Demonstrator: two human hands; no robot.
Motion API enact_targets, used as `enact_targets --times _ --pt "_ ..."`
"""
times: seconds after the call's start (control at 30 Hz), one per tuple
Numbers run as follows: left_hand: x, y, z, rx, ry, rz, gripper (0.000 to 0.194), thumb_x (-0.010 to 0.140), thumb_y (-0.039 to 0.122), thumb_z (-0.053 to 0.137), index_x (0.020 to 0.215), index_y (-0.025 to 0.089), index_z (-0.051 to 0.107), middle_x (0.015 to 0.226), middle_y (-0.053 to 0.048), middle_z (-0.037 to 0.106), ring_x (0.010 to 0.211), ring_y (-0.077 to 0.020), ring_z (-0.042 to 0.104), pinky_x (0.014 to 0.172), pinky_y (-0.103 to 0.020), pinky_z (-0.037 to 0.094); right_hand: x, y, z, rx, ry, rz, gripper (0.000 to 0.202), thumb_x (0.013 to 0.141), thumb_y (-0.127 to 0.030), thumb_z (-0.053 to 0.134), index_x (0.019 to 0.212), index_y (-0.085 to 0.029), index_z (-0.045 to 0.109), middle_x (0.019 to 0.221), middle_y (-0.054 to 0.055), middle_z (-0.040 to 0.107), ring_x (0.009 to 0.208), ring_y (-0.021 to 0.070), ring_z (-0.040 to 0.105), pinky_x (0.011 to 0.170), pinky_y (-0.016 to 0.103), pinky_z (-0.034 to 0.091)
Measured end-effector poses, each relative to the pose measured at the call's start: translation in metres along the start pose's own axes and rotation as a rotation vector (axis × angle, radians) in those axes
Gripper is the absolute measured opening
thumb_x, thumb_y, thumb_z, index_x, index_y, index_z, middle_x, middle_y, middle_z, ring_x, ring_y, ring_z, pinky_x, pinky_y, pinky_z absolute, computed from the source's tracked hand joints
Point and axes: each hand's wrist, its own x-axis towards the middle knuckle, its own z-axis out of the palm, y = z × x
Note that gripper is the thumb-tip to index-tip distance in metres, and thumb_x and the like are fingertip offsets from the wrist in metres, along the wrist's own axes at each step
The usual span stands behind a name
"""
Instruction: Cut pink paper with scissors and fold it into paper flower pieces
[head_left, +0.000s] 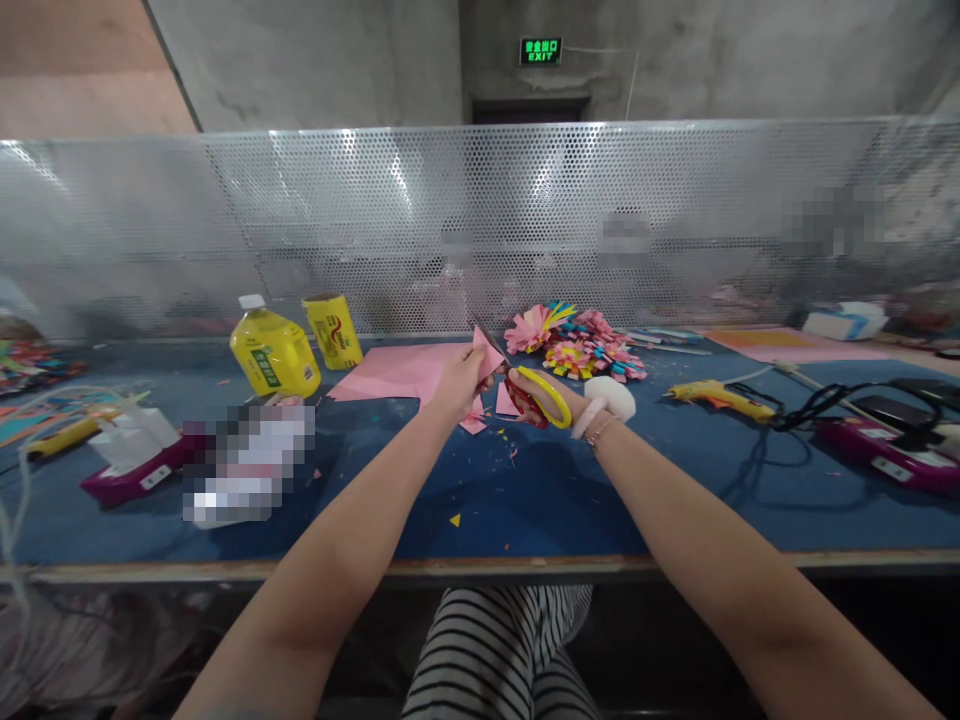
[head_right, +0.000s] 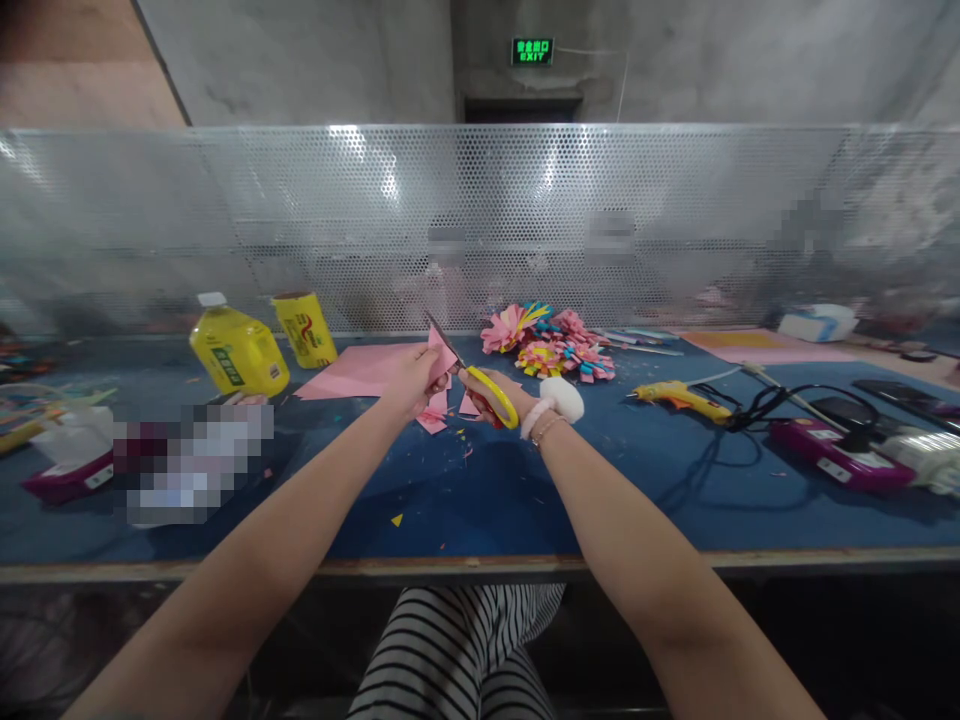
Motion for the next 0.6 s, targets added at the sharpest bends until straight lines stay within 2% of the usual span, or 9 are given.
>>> enact_targets --times 0.13,0.4,0.6 --pt "-0.0005 0.0003 -0.0003 -0.008 0.005 0.012 0.016 0.079 0.027 0.042 0.071 0.015 0.047 0.055 0.0 0.055 0.035 -0.004 0.039 0.036 -0.016 0.027 0.0024 0.0013 0.0003 0.012 -0.03 -0.005 0.047 0.074 -0.062 0.036 0.058 -0.018 0.036 0.036 -0.007 0.037 0.025 0.0047 0.034 0.04 0.022 0.045" --pt "0.0 0.0012 -0.0003 -0.048 0.024 -0.033 0.016 0.079 0.025 0.041 0.069 0.015 0.047 0.055 0.001 0.055 0.035 -0.0036 0.039 0.036 -0.015 0.027 0.004 -0.0021 0.0021 -0.13 0.061 0.017 0.043 0.072 -0.06 0.044 0.063 -0.018 0.039 0.037 -0.007 0.039 0.024 0.0054 0.036 0.037 0.023 0.045" --pt "-0.0004 0.0008 -0.0007 -0.048 -0.007 -0.015 0.017 0.079 0.027 0.04 0.069 0.015 0.047 0.056 0.0 0.056 0.035 -0.0038 0.038 0.035 -0.016 0.026 0.0051 0.0041 0.003 0.005 0.069 0.027 0.046 0.07 -0.064 0.041 0.063 -0.019 0.038 0.037 -0.007 0.036 0.025 0.0045 0.033 0.033 0.021 0.04"
